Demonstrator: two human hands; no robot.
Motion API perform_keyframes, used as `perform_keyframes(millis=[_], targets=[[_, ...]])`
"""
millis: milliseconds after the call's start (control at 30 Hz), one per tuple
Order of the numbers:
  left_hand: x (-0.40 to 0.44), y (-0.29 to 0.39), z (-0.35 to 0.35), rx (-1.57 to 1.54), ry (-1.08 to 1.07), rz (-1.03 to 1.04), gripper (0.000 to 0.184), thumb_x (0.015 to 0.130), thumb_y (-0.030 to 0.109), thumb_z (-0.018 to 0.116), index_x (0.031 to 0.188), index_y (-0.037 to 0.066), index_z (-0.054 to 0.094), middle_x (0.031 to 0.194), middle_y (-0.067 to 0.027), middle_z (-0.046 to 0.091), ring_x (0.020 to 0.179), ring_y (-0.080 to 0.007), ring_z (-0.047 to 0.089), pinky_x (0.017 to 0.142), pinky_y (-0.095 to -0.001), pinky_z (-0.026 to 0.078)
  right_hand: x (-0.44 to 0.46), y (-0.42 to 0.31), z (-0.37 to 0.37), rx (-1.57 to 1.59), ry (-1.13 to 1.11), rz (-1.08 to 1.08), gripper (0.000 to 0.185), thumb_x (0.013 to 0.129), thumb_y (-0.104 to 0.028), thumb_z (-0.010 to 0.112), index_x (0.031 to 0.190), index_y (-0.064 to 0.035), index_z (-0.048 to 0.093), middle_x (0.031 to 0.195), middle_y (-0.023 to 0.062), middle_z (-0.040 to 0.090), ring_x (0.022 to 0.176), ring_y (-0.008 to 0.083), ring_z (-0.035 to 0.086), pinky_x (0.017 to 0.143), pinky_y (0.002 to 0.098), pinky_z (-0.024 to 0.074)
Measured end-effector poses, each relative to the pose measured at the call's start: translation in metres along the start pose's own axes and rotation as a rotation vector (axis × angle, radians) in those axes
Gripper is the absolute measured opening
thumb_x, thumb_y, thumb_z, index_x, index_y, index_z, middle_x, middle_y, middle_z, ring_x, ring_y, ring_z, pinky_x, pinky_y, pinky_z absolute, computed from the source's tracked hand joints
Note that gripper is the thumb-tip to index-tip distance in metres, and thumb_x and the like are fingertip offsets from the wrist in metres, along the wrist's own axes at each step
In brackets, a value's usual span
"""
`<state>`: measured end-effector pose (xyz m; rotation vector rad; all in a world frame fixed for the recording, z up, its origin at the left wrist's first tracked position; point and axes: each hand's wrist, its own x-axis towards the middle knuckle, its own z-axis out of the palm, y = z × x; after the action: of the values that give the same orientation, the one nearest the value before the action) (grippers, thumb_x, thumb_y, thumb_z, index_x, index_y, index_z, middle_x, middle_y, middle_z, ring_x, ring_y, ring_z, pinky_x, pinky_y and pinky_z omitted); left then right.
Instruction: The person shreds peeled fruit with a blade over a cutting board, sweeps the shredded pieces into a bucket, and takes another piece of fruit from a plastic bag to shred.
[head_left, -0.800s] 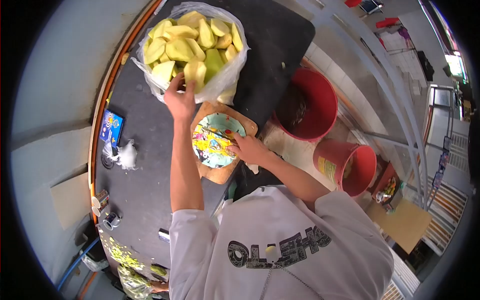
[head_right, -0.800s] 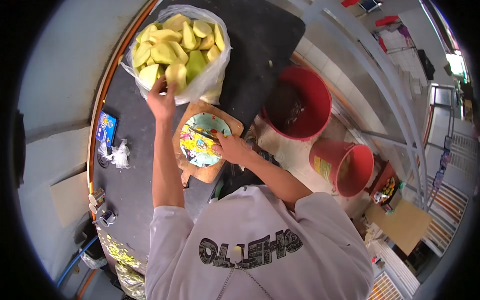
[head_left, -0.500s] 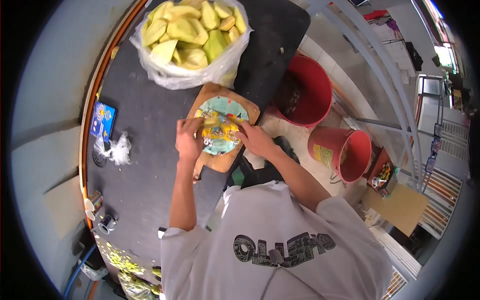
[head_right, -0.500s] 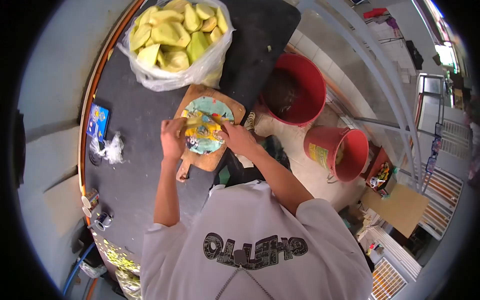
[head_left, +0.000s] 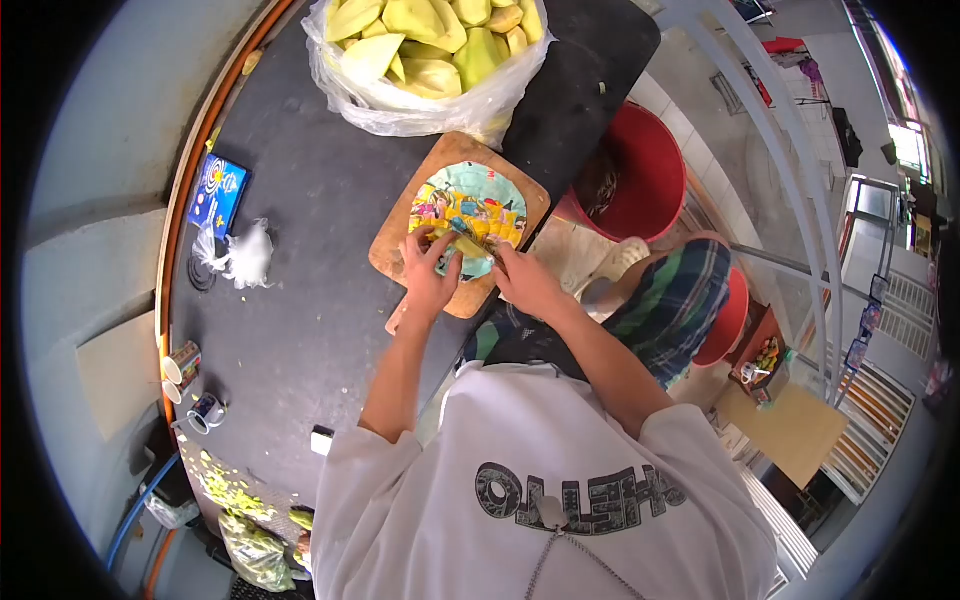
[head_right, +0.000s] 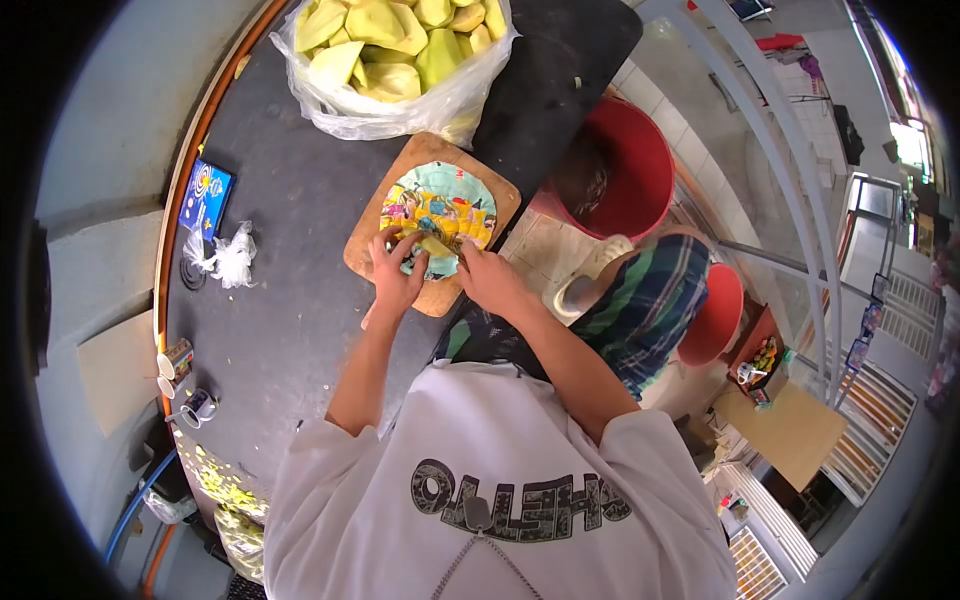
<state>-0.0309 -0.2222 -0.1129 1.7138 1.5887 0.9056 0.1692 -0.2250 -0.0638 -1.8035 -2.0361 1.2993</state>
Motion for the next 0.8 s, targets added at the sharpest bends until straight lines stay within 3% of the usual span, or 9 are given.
perform_keyframes(millis=[67, 233, 367, 433, 567, 633, 733, 800], targets=[[-0.011, -0.002, 0.009, -0.201, 0.062, -0.17, 0.039, 0.081, 0.004, 0.075, 0.119, 0.005, 0.066, 0.13, -0.0167, 0.05, 0.111, -0.0299, 0.058, 0.085, -0.0371, 0.056, 0.004, -0.002, 0.0, -0.004, 0.003, 0.007, 0.026, 0.095, -0.02, 0.056, 0.109, 0.0002, 0.048, 0.087, 0.0284, 0.067, 0.083, 0.0477, 0.065, 0.072, 0.0574, 0.0512], [-0.015, 0.002, 0.026, -0.292, 0.157, -0.142, 0.04, 0.082, 0.0, 0.075, 0.12, 0.001, 0.064, 0.133, -0.0163, 0.044, 0.115, -0.0298, 0.057, 0.092, -0.0359, 0.057, 0.006, 0.004, 0.001, -0.054, 0.007, -0.059, 0.026, 0.096, -0.02, 0.055, 0.111, -0.0003, 0.046, 0.078, 0.0271, 0.066, 0.073, 0.048, 0.065, 0.066, 0.0576, 0.0519], [-0.014, -0.004, 0.031, -0.274, 0.147, -0.14, 0.04, 0.084, -0.001, 0.074, 0.122, 0.0, 0.063, 0.129, -0.015, 0.045, 0.118, -0.0269, 0.057, 0.092, -0.0343, 0.057, 0.012, 0.007, -0.004, -0.038, -0.018, -0.071, 0.027, 0.095, -0.019, 0.055, 0.112, 0.0004, 0.047, 0.076, 0.0264, 0.065, 0.071, 0.0477, 0.065, 0.065, 0.0572, 0.0525], [-0.017, 0.001, 0.033, -0.345, 0.139, -0.148, 0.04, 0.085, -0.001, 0.073, 0.123, 0.0, 0.062, 0.129, -0.015, 0.045, 0.119, -0.0261, 0.056, 0.095, -0.0352, 0.056, 0.008, 0.013, -0.006, 0.002, -0.065, -0.036, 0.029, 0.097, -0.02, 0.054, 0.117, 0.0005, 0.048, 0.083, 0.0282, 0.066, 0.08, 0.048, 0.065, 0.068, 0.0573, 0.0509], [-0.016, 0.002, 0.032, -0.312, 0.096, -0.135, 0.04, 0.085, -0.001, 0.071, 0.124, 0.0, 0.061, 0.128, -0.0151, 0.046, 0.12, -0.0266, 0.055, 0.097, -0.0352, 0.055, 0.009, 0.017, -0.01, -0.012, -0.052, -0.076, 0.029, 0.096, -0.02, 0.054, 0.114, 0.0013, 0.048, 0.077, 0.0269, 0.066, 0.074, 0.047, 0.066, 0.066, 0.0576, 0.0523], [-0.015, -0.006, 0.034, -0.249, 0.091, -0.097, 0.04, 0.084, 0.001, 0.072, 0.121, -0.001, 0.058, 0.126, -0.0166, 0.047, 0.115, -0.0276, 0.057, 0.092, -0.0339, 0.055, 0.014, 0.013, -0.012, -0.048, -0.073, -0.067, 0.027, 0.096, -0.02, 0.054, 0.112, 0.0006, 0.047, 0.077, 0.0269, 0.066, 0.074, 0.0471, 0.066, 0.065, 0.0579, 0.0521], [-0.014, -0.018, 0.038, -0.177, 0.079, 0.008, 0.049, 0.079, 0.009, 0.078, 0.119, 0.004, 0.05, 0.119, -0.0198, 0.05, 0.095, -0.0319, 0.057, 0.077, -0.0385, 0.051, 0.013, 0.013, -0.009, -0.072, -0.119, -0.051, 0.027, 0.097, -0.02, 0.054, 0.113, 0.0003, 0.047, 0.081, 0.0272, 0.066, 0.076, 0.0473, 0.066, 0.066, 0.0573, 0.0522], [-0.012, -0.026, 0.038, -0.13, 0.064, 0.045, 0.051, 0.078, 0.01, 0.079, 0.12, 0.004, 0.05, 0.116, -0.0198, 0.049, 0.092, -0.032, 0.056, 0.076, -0.0387, 0.05, 0.015, 0.014, -0.008, -0.067, -0.138, -0.043, 0.029, 0.098, -0.021, 0.053, 0.117, 0.0007, 0.048, 0.086, 0.0275, 0.067, 0.078, 0.0472, 0.066, 0.067, 0.0564, 0.0525]])
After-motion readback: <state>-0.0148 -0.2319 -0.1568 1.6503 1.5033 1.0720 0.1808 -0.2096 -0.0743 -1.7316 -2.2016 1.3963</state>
